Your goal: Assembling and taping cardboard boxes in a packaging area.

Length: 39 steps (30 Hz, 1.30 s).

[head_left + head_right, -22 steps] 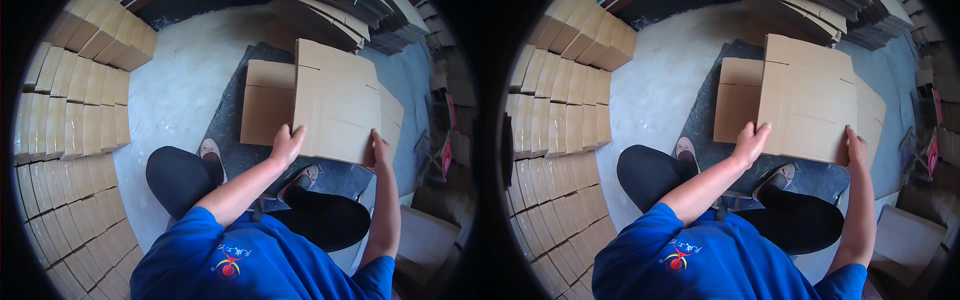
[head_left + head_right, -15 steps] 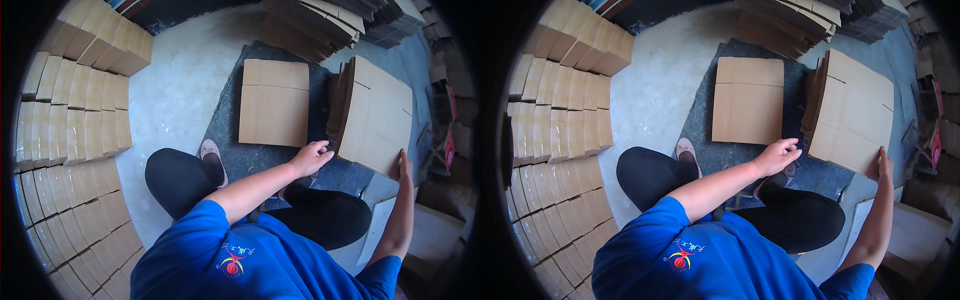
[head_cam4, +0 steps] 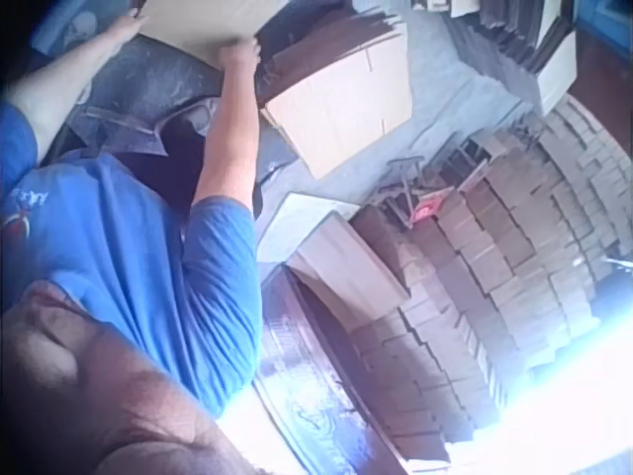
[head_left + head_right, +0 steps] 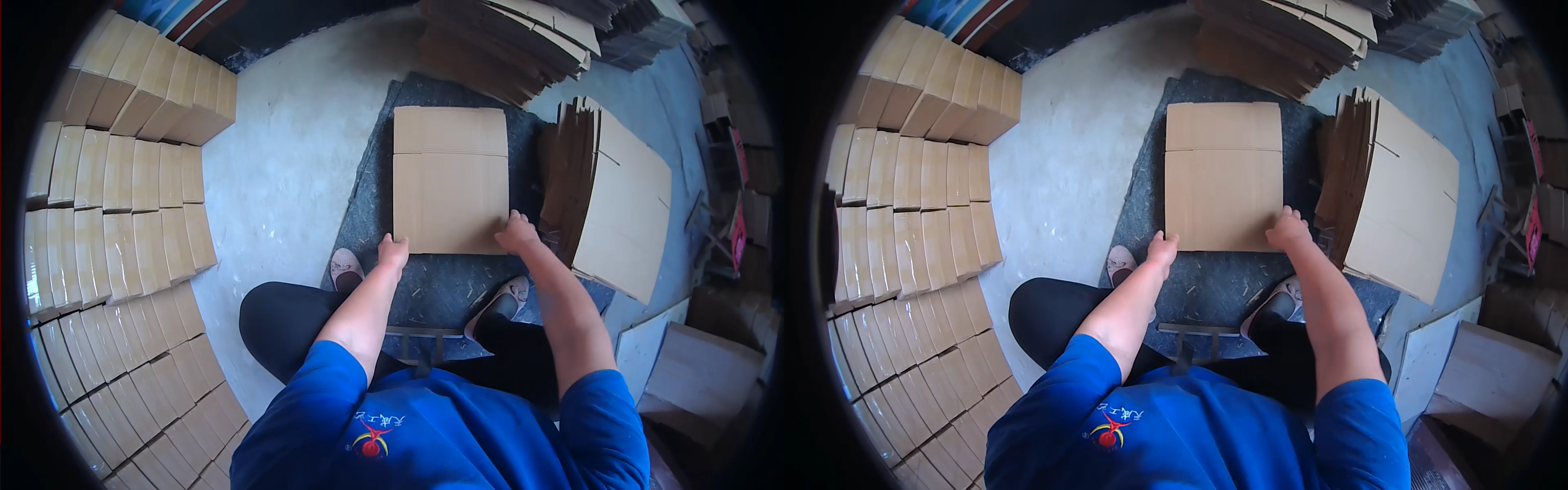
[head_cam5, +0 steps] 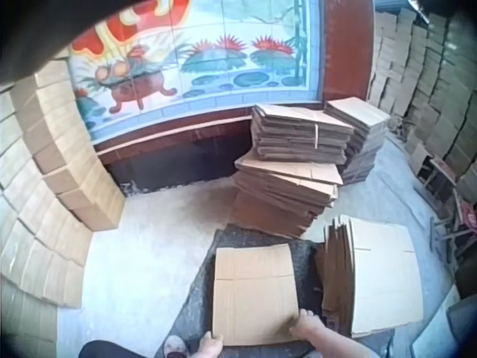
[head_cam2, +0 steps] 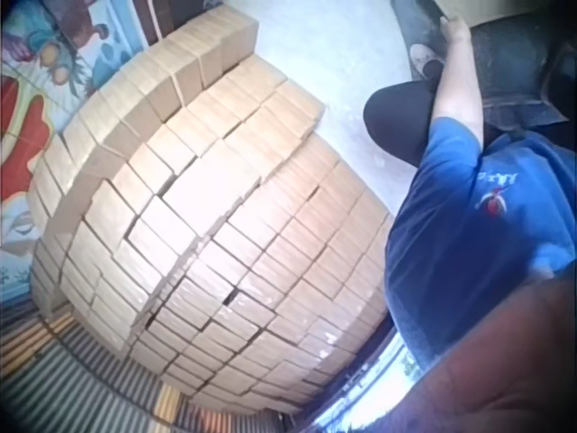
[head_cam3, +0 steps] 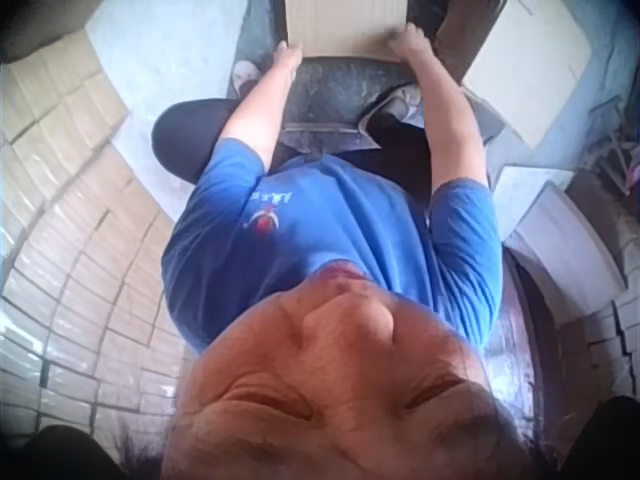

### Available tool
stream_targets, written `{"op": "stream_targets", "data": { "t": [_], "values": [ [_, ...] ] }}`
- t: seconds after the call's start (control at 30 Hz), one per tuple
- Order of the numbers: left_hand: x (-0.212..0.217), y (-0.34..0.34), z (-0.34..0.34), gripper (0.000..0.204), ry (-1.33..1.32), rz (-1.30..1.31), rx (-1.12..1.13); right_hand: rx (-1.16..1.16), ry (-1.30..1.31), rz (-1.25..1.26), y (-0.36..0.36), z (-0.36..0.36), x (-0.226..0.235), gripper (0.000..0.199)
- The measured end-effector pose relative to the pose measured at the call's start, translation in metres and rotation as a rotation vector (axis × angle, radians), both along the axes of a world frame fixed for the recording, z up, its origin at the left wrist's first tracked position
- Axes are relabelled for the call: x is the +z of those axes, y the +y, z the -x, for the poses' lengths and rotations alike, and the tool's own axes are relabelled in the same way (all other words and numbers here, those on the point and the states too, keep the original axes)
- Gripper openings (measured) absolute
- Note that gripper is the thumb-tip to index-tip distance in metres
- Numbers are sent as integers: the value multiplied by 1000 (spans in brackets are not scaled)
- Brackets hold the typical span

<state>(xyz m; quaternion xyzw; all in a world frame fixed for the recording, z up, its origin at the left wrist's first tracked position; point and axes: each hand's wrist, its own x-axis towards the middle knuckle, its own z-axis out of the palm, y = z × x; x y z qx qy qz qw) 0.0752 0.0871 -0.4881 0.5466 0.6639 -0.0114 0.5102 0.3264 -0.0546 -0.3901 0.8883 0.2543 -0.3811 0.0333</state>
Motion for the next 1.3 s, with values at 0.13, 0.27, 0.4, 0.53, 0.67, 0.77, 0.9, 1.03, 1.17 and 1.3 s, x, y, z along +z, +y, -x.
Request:
{"op": "stream_targets", "data": {
  "t": [0.13,0.27,0.4,0.53,0.67,0.77,0.9,1.03,1.17,1.3],
  "values": [
    [7,-6,-13,43,-111,148,-2,-554,106,-123,-40,29,-97,80],
    [14,10,0,33,16,-25,-41,-632,12,-109,-18,71,-78,81],
    [67,31,-3,37,40,-124,-101,-819,25,-141,-15,64,-84,78],
    [166,37,-13,42,-205,3,-491,-480,142,-86,-19,65,-96,50],
    [236,2,-1,42,-172,-249,-732,-500,179,-372,22,61,-24,48],
    [245,-23,5,47,-30,-315,-934,-719,394,-798,50,60,82,48],
    [251,-48,-9,52,-158,-284,-974,-229,274,-535,41,58,167,61],
    [257,-53,-36,60,-114,-323,-1087,-151,242,-389,17,42,163,63],
    [204,-17,-77,64,-557,-43,-565,-237,392,-403,10,34,158,63],
    [214,-5,-118,68,-532,35,-497,-299,486,-438,5,35,153,59]
  ]
}}
